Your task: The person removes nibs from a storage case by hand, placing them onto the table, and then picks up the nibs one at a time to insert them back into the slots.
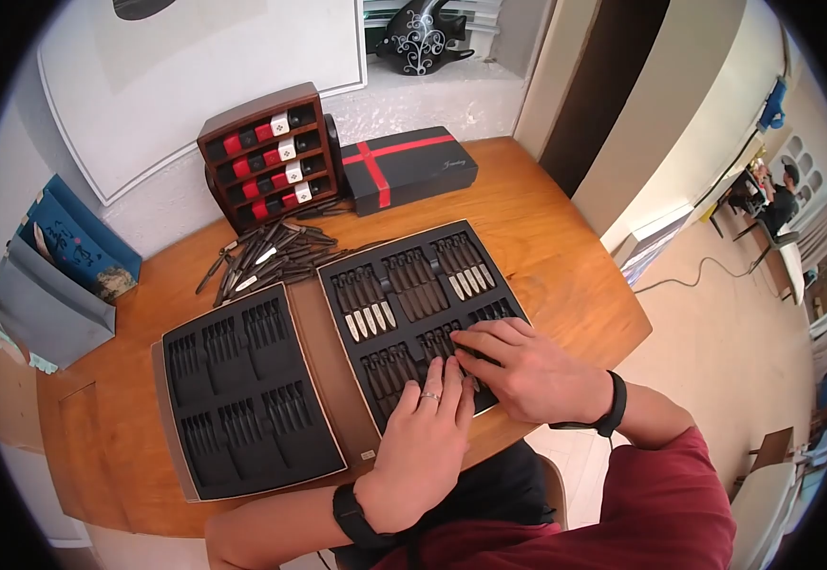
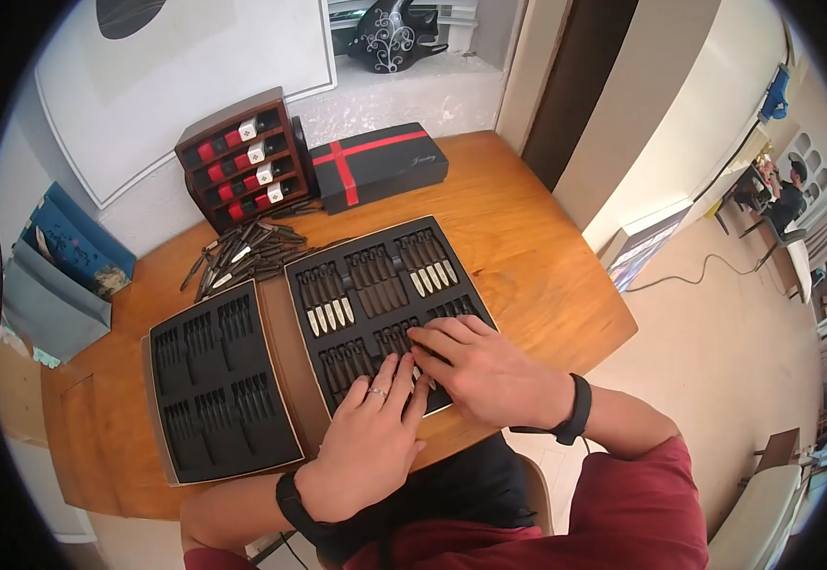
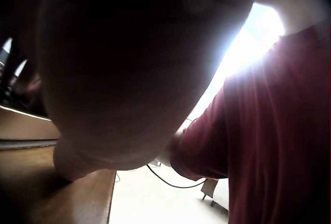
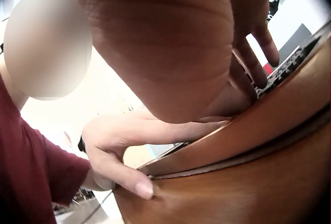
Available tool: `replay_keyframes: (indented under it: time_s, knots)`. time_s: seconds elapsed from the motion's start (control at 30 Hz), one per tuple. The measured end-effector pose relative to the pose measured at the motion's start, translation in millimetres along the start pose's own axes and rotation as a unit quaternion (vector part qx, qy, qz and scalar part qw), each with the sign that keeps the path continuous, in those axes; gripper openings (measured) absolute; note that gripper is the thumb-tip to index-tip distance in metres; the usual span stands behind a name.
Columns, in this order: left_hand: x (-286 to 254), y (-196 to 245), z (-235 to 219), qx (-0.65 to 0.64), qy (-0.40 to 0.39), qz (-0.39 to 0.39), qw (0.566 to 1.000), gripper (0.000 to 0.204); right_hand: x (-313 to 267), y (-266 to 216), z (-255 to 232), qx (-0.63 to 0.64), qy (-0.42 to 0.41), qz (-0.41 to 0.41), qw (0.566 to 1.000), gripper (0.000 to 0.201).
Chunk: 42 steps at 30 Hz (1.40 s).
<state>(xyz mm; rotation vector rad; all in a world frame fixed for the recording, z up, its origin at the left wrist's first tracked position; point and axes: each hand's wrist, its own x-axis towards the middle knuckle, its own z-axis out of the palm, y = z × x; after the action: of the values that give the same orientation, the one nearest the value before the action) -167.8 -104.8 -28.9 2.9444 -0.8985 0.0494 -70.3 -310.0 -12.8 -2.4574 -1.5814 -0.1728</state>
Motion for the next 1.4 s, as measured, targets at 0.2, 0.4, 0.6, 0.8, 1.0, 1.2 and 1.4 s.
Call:
replay_keyframes:
  time_s: [0.2, 0.4, 0.6, 0.8, 1.0, 1.2, 1.4]
  knots:
    - [3, 2, 1, 0.014, -0.003, -0.001, 1.0, 0.075, 0, 6, -3, 0.031, -0.006, 0.017, 0.999, 0.049]
    - [-1, 8, 8, -0.01, 0.035, -0.008, 0.999, 0.076, 10, 19, -11, 0.066, -0.032, -0.016, 0.997, 0.049]
    - [-7, 13, 8, 0.023, 0.035, -0.015, 0.999, 0.076, 25, 6, -4, 0.034, 0.001, -0.066, 0.997, 0.046]
    - [-6, 14, 6, 0.053, 0.033, 0.008, 0.998, 0.063, 28, -5, 6, -0.101, 0.024, -0.099, 0.99, 0.039]
    - [-5, 10, 0, 0.029, 0.01, 0.023, 0.999, 0.05, 33, -10, 4, -0.118, -0.024, -0.094, 0.988, 0.038]
    - [-5, 11, 3, 0.044, 0.057, 0.017, 0.997, 0.052, 34, 16, -8, 0.049, 0.008, -0.056, 0.997, 0.038]
    - [-10, 12, 1, 0.041, 0.04, 0.021, 0.998, 0.062, 19, 18, -20, 0.033, 0.012, -0.032, 0.999, 0.029]
